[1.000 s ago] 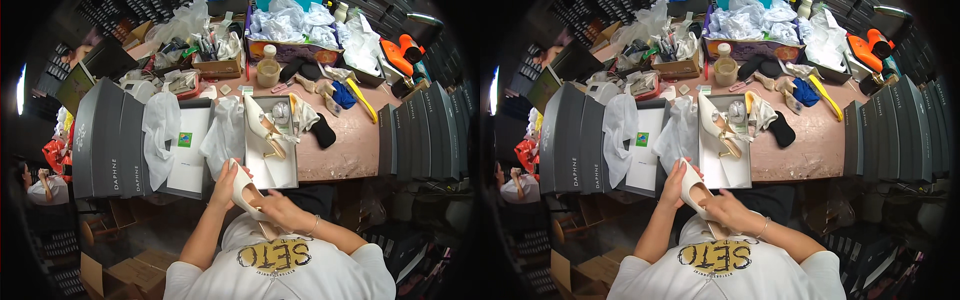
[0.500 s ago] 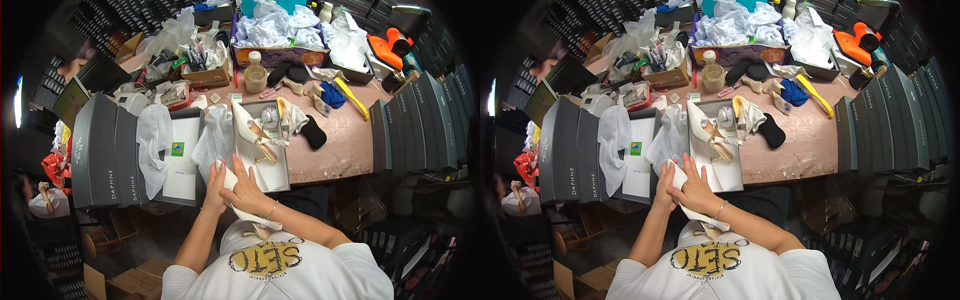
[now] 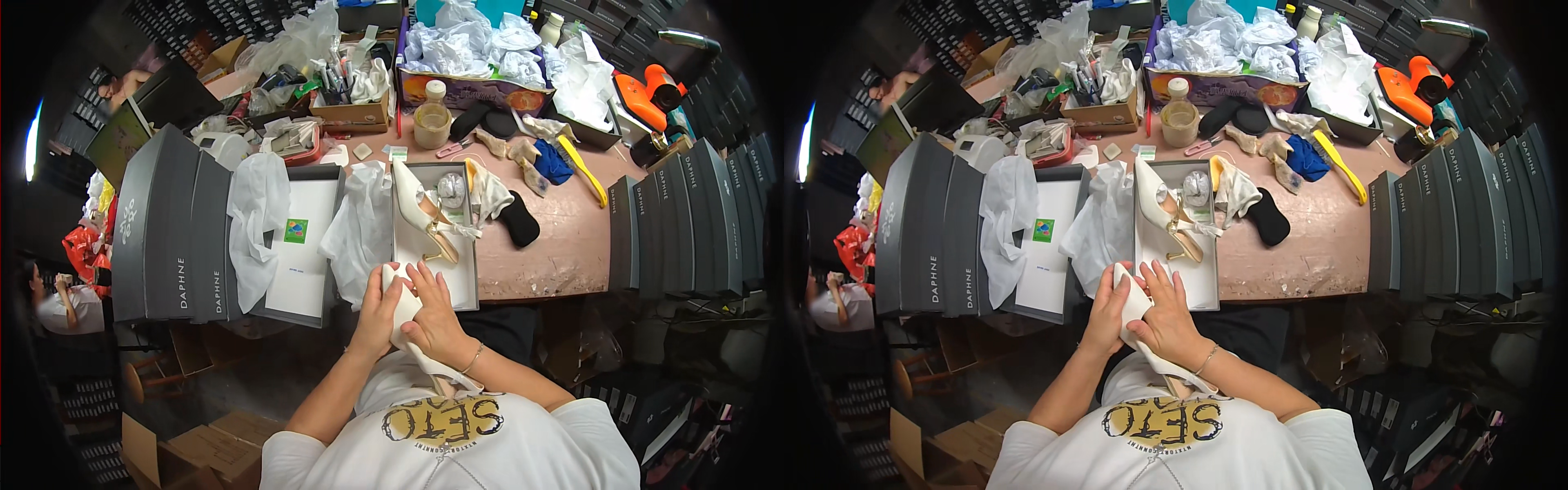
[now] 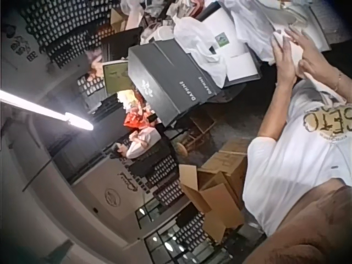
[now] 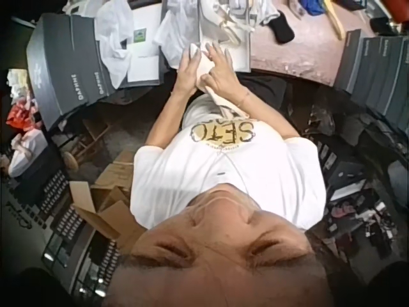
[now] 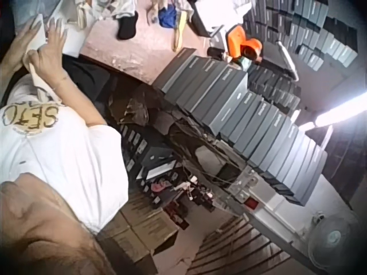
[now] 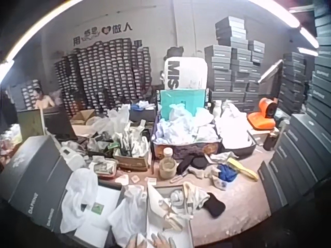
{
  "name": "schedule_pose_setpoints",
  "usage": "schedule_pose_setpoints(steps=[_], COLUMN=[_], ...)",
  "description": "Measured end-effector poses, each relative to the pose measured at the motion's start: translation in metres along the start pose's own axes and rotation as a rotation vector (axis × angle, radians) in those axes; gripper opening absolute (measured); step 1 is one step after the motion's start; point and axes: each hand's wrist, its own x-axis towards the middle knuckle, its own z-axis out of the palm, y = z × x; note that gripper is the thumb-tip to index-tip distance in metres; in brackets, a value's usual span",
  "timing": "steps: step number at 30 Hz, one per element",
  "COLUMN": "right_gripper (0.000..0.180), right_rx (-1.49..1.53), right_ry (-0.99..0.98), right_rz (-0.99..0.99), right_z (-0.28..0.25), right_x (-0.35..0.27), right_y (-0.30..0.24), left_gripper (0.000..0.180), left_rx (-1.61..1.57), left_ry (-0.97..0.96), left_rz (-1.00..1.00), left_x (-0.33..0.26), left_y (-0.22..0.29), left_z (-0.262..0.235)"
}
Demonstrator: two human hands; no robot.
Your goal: Packing high-heeled shoes into boxes with tissue paper and tags.
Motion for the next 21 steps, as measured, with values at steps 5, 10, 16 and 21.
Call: schedule_pose_setpoints(steps=[5, 10, 16, 21], right_gripper=[0.074, 0.050, 0.022, 0.015], right_rx=[0.029, 0.216, -0.814, -1.217], right_ry=[-0.180, -0.243, -0.221, -0.364], right_rz=[-0.005, -0.066, -0.083, 0.001], right_z=[-0.025, -0.067, -0.103, -0.067], right_x=[0.005, 0.013, 0.149, 0.176], right_y=[-0.006, 0.018, 0.127, 0.174], left_gripper=[0.057, 0.073, 0.073, 0.052], left_rx=[-0.478, -0.536, -0.402, -0.450], left_ry=[0.086, 0.105, -0.223, -0.160], left_rz=[-0.135, -0.129, -0.197, -0.235], left_x=[-0.042, -0.020, -0.024, -0.038], left_y=[-0.042, -0.036, -0.042, -0.013], left_z=[0.017, -0.011, -0.008, -0.001])
